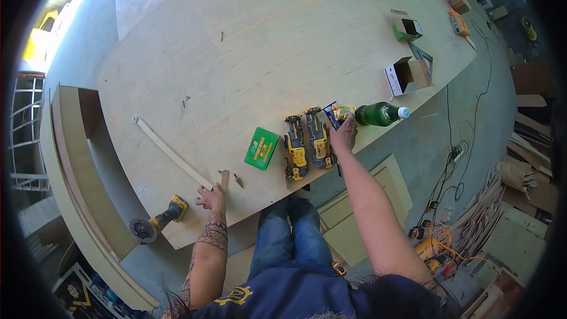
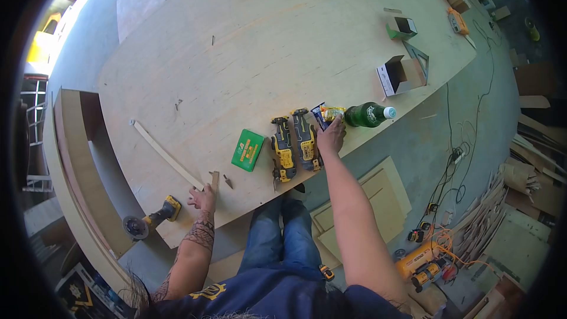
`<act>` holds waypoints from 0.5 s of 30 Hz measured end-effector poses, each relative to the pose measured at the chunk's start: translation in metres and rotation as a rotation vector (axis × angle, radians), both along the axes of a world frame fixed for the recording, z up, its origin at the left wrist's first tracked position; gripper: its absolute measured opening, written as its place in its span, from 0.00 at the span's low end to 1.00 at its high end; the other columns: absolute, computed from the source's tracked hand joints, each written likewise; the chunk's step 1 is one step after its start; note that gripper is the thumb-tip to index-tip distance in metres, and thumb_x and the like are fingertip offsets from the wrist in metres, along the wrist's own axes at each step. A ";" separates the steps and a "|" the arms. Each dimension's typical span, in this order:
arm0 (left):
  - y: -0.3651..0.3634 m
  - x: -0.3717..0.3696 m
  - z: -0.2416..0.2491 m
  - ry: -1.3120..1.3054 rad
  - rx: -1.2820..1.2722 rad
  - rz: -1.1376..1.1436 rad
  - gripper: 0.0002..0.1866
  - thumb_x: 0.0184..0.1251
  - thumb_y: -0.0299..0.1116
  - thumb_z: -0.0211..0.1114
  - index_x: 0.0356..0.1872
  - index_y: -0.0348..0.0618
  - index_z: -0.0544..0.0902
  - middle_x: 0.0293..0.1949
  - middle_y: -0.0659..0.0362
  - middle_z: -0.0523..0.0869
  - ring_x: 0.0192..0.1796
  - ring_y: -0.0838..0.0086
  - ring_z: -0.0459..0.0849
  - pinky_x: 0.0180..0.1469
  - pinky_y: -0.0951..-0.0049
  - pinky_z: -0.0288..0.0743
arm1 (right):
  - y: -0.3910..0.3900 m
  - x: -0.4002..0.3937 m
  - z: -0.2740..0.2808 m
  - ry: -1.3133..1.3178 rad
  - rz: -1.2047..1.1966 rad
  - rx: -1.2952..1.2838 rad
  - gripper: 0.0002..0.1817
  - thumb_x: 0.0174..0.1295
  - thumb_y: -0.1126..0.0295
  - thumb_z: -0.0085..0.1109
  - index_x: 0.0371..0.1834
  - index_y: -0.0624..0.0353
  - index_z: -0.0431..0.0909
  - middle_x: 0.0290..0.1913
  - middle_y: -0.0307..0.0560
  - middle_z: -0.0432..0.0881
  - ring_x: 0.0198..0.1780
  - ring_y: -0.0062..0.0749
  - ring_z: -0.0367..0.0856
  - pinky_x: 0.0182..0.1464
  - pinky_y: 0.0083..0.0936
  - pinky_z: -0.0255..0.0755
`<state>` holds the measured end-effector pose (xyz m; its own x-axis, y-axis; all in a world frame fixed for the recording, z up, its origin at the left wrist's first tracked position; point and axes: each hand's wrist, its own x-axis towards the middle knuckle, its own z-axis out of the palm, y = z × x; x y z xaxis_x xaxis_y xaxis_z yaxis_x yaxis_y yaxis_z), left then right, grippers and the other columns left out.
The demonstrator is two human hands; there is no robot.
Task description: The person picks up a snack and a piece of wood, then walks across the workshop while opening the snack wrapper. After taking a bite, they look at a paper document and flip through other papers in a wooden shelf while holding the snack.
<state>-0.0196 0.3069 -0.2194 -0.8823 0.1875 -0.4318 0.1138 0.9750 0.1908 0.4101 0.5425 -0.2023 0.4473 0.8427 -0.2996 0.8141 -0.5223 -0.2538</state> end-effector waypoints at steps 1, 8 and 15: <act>0.000 -0.001 0.001 0.011 -0.003 0.040 0.46 0.61 0.50 0.76 0.77 0.52 0.63 0.77 0.31 0.45 0.74 0.31 0.62 0.71 0.42 0.69 | -0.002 0.000 -0.004 -0.023 -0.001 0.052 0.50 0.62 0.62 0.72 0.84 0.56 0.51 0.68 0.61 0.73 0.66 0.60 0.77 0.64 0.48 0.79; 0.002 -0.016 -0.023 -0.054 0.052 0.198 0.40 0.62 0.48 0.70 0.72 0.42 0.67 0.74 0.30 0.53 0.70 0.40 0.69 0.67 0.49 0.73 | -0.018 0.033 -0.001 0.402 -0.025 0.118 0.39 0.63 0.61 0.70 0.76 0.56 0.62 0.60 0.65 0.79 0.64 0.60 0.78 0.64 0.50 0.77; 0.009 -0.007 0.001 -0.101 0.139 0.354 0.35 0.60 0.50 0.71 0.64 0.39 0.77 0.69 0.36 0.67 0.69 0.51 0.68 0.64 0.53 0.74 | -0.019 0.013 0.009 0.143 0.067 0.144 0.28 0.63 0.61 0.72 0.62 0.60 0.73 0.60 0.61 0.76 0.63 0.57 0.80 0.65 0.46 0.78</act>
<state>-0.0264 0.3162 -0.2188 -0.8573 -0.0583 -0.5115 -0.2514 0.9144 0.3172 0.4236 0.5234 -0.1937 0.3501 0.9078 -0.2308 0.7961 -0.4182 -0.4375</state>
